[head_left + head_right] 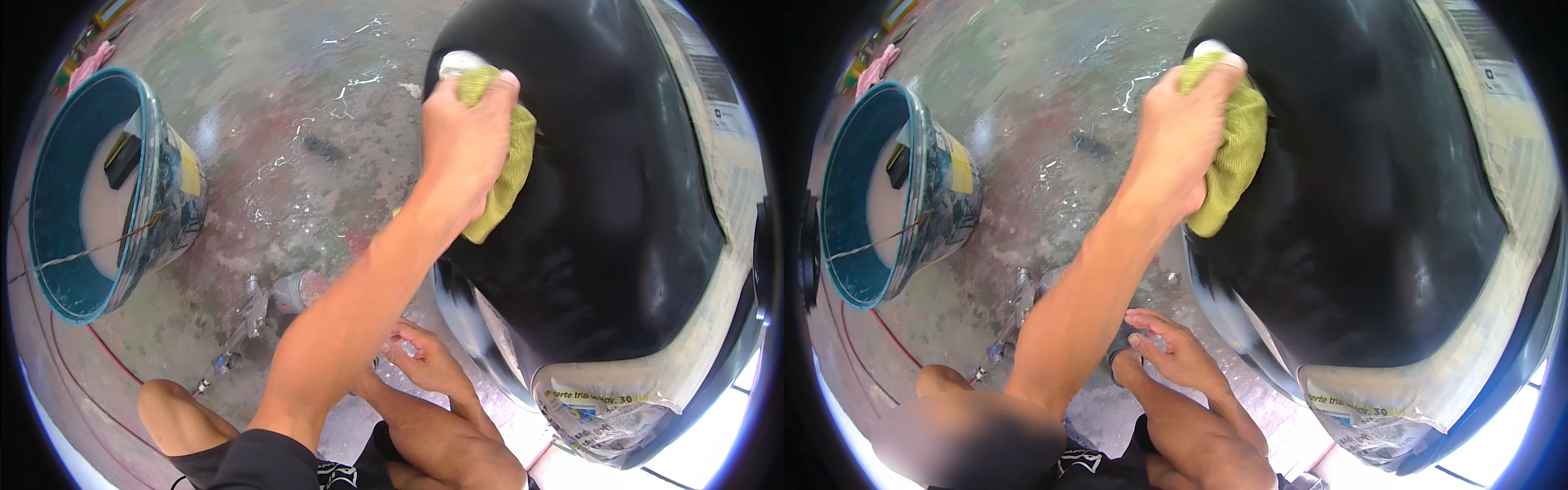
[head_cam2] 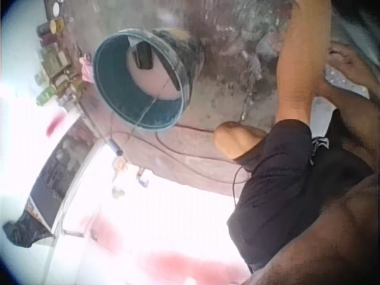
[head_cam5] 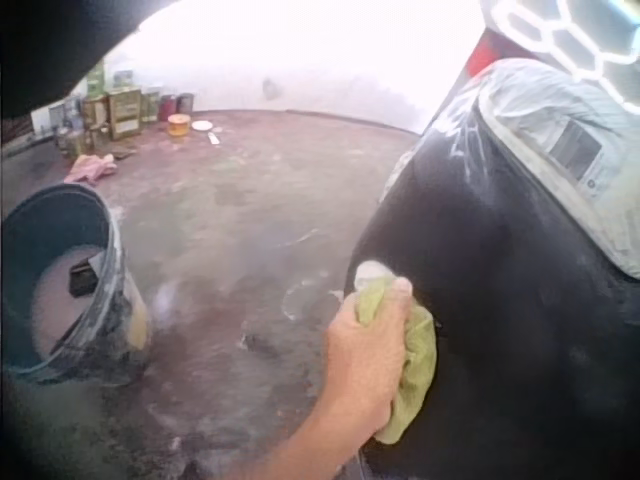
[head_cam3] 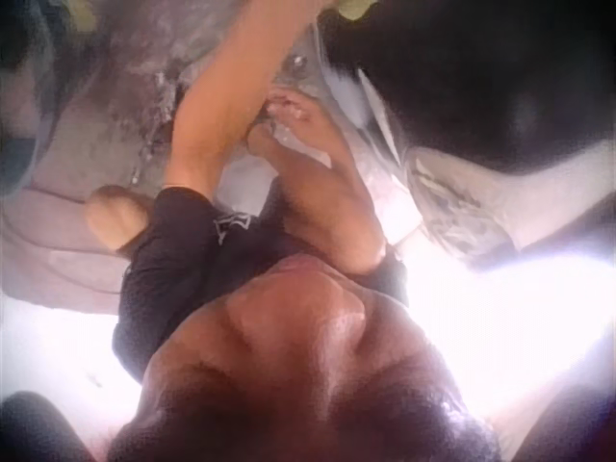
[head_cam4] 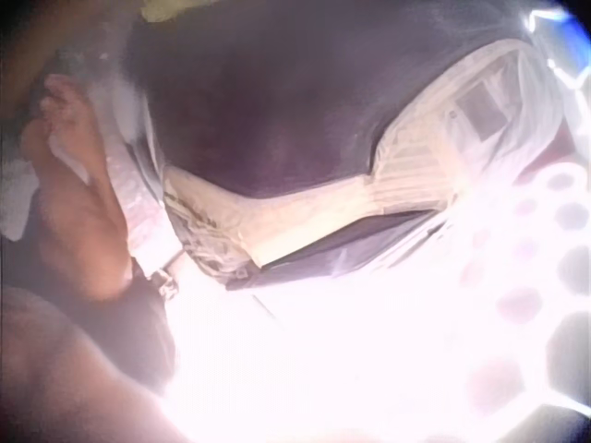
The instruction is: The person wipes a black car bumper with a green cloth, then uses a spray gun to apply a substance to the bumper while continuing to wipe the surface. The bumper is partially covered with newspaper.
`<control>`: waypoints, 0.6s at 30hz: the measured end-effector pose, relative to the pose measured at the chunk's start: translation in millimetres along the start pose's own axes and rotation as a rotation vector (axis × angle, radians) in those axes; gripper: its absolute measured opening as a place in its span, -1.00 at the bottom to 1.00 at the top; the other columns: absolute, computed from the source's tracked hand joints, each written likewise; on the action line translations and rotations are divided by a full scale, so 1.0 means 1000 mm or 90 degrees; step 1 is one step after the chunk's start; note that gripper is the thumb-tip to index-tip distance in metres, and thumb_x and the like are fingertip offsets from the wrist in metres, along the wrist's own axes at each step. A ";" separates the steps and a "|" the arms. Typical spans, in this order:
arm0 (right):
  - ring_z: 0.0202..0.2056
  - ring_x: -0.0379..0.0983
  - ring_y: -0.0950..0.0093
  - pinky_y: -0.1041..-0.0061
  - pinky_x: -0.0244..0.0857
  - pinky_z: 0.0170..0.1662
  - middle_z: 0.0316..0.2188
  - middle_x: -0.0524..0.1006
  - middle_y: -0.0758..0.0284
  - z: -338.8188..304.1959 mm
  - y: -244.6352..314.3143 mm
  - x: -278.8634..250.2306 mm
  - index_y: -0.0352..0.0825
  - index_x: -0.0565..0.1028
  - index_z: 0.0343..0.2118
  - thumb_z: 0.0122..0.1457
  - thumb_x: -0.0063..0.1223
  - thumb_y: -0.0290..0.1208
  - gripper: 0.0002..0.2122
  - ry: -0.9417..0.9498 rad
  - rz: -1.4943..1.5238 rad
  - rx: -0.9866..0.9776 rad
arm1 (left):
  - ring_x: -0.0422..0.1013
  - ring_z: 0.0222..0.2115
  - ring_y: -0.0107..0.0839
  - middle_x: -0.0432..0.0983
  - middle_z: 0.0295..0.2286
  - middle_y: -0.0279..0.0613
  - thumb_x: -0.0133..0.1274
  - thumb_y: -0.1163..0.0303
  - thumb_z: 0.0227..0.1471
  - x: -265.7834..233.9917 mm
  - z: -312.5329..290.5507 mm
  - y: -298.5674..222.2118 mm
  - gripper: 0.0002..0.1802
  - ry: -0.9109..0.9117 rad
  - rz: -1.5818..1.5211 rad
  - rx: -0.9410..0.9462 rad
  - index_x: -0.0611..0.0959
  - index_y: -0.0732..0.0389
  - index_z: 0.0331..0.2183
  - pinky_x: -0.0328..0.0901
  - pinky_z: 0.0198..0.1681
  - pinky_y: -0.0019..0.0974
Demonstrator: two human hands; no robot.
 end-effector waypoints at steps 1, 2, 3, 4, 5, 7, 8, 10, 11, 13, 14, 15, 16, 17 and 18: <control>0.25 0.54 0.35 0.34 0.40 0.28 0.30 0.58 0.22 -0.001 -0.003 -0.003 -0.37 0.58 0.26 0.51 0.20 -0.32 -0.64 0.008 0.003 0.013 | 0.49 -0.43 -0.50 0.60 -0.35 -0.27 0.24 0.31 0.31 0.002 -0.016 -0.002 -0.69 -0.012 -0.060 0.021 0.60 0.34 -0.07 0.47 -0.29 -0.27; 0.27 0.52 0.34 0.33 0.38 0.31 0.31 0.57 0.22 -0.002 -0.004 -0.004 -0.36 0.57 0.27 0.52 0.20 -0.32 -0.63 0.019 0.006 0.024 | 0.54 -0.24 -0.41 0.61 -0.18 -0.13 0.20 0.25 0.37 -0.004 -0.031 0.001 -0.59 0.036 -0.107 0.042 0.56 0.36 0.06 0.48 -0.13 -0.23; 0.30 0.50 0.34 0.32 0.37 0.34 0.32 0.56 0.22 -0.005 -0.006 -0.008 -0.36 0.55 0.29 0.52 0.19 -0.31 -0.62 0.024 0.006 0.035 | 0.60 -0.05 -0.31 0.63 -0.01 0.00 0.16 0.19 0.42 -0.011 -0.049 0.014 -0.48 0.089 -0.159 0.060 0.52 0.38 0.19 0.48 0.02 -0.18; 0.32 0.47 0.35 0.30 0.36 0.35 0.34 0.54 0.22 -0.006 -0.012 -0.013 -0.34 0.55 0.29 0.52 0.19 -0.32 -0.62 0.015 -0.022 -0.009 | 0.44 0.18 -0.11 0.51 0.18 0.07 0.13 0.16 0.44 -0.010 -0.083 0.036 -0.42 0.137 0.082 0.213 0.49 0.32 0.29 0.38 0.17 -0.01; 0.35 0.45 0.36 0.29 0.35 0.36 0.36 0.52 0.22 -0.007 -0.027 -0.017 -0.31 0.54 0.30 0.51 0.20 -0.33 -0.62 0.000 -0.051 -0.053 | 0.26 0.33 0.07 0.37 0.31 0.08 0.11 0.13 0.44 -0.005 -0.118 0.065 -0.38 0.222 0.256 0.309 0.46 0.22 0.37 0.26 0.28 0.15; 0.38 0.41 0.37 0.27 0.33 0.38 0.39 0.49 0.21 -0.007 -0.046 -0.012 -0.30 0.54 0.32 0.51 0.20 -0.33 -0.62 0.010 -0.071 -0.098 | -0.13 0.55 0.40 0.09 0.54 0.02 0.10 0.08 0.43 -0.002 -0.171 0.110 -0.29 0.368 0.513 0.504 0.42 -0.05 0.50 0.00 0.44 0.46; 0.39 0.40 0.37 0.27 0.32 0.38 0.40 0.47 0.21 -0.010 -0.052 -0.010 -0.30 0.53 0.32 0.52 0.20 -0.31 -0.61 0.021 -0.067 -0.100 | -0.11 0.53 0.49 0.10 0.53 0.03 0.11 0.06 0.41 0.005 -0.167 0.113 -0.30 0.379 0.540 0.600 0.46 -0.05 0.47 -0.07 0.46 0.51; 0.40 0.37 0.36 0.29 0.27 0.43 0.41 0.45 0.22 -0.016 -0.060 -0.014 -0.36 0.50 0.34 0.53 0.17 -0.28 -0.58 0.053 -0.092 -0.147 | -0.08 0.47 0.67 0.12 0.52 0.04 0.12 0.02 0.38 0.021 -0.141 0.109 -0.32 0.384 0.587 0.792 0.52 -0.05 0.42 -0.21 0.51 0.61; 0.40 0.37 0.36 0.29 0.25 0.44 0.42 0.45 0.23 -0.015 -0.062 -0.016 -0.38 0.49 0.35 0.54 0.15 -0.29 -0.57 0.041 -0.044 -0.060 | -0.04 0.47 0.62 0.14 0.51 0.04 0.13 0.07 0.37 0.034 -0.121 0.087 -0.34 0.348 0.618 0.801 0.53 -0.01 0.41 -0.16 0.51 0.57; 0.40 0.35 0.36 0.28 0.22 0.46 0.42 0.44 0.24 -0.009 -0.045 -0.013 -0.41 0.48 0.36 0.56 0.11 -0.29 -0.57 0.039 0.061 0.121 | 0.04 0.48 0.48 0.20 0.48 0.07 0.16 0.20 0.35 0.048 -0.083 0.049 -0.35 0.253 0.619 0.776 0.53 -0.01 0.41 -0.05 0.48 0.50; 0.39 0.34 0.40 0.31 0.19 0.48 0.44 0.42 0.26 -0.015 -0.022 -0.021 -0.40 0.40 0.42 0.59 0.04 -0.31 -0.55 0.022 0.150 0.121 | 0.08 0.48 0.40 0.24 0.46 0.10 0.18 0.28 0.34 0.059 -0.067 0.035 -0.33 0.204 0.557 0.739 0.51 -0.03 0.43 0.02 0.45 0.47; 0.39 0.35 0.32 0.25 0.19 0.49 0.44 0.42 0.21 -0.011 -0.046 -0.027 -0.37 0.35 0.46 0.59 0.03 -0.23 -0.49 -0.066 0.148 0.122 | 0.13 0.46 0.34 0.25 0.45 0.13 0.17 0.36 0.34 0.050 -0.073 0.034 -0.33 0.192 0.536 0.725 0.50 0.02 0.43 0.04 0.47 0.40; 0.39 0.38 0.28 0.21 0.22 0.48 0.39 0.47 0.18 -0.007 -0.048 -0.028 -0.36 0.35 0.46 0.58 0.02 -0.14 -0.46 -0.103 0.259 0.076 | 0.17 0.45 0.28 0.26 0.44 0.16 0.16 0.43 0.33 0.044 -0.080 0.034 -0.32 0.182 0.503 0.706 0.49 0.06 0.43 0.05 0.48 0.33; 0.38 0.41 0.24 0.17 0.25 0.47 0.35 0.51 0.14 -0.001 -0.052 -0.025 -0.34 0.36 0.46 0.57 0.00 -0.05 -0.43 -0.125 0.375 0.023 | 0.22 0.43 0.22 0.27 0.43 0.17 0.15 0.49 0.33 0.021 -0.098 0.041 -0.33 0.188 0.532 0.662 0.49 0.08 0.42 0.07 0.49 0.26; 0.36 0.45 0.22 0.15 0.32 0.44 0.25 0.61 0.12 -0.006 -0.036 -0.027 -0.34 0.42 0.42 0.54 -0.02 0.03 -0.41 -0.129 0.600 -0.073 | 0.26 0.40 0.25 0.29 0.42 0.17 0.16 0.49 0.32 0.002 -0.119 0.058 -0.33 0.251 0.520 0.585 0.51 0.08 0.41 0.08 0.49 0.22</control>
Point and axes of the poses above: each hand's wrist, its own z-axis towards the middle knuckle, its own x-axis out of the palm, y = z × x, the point moved 5 cm from there along z, towards the middle knuckle
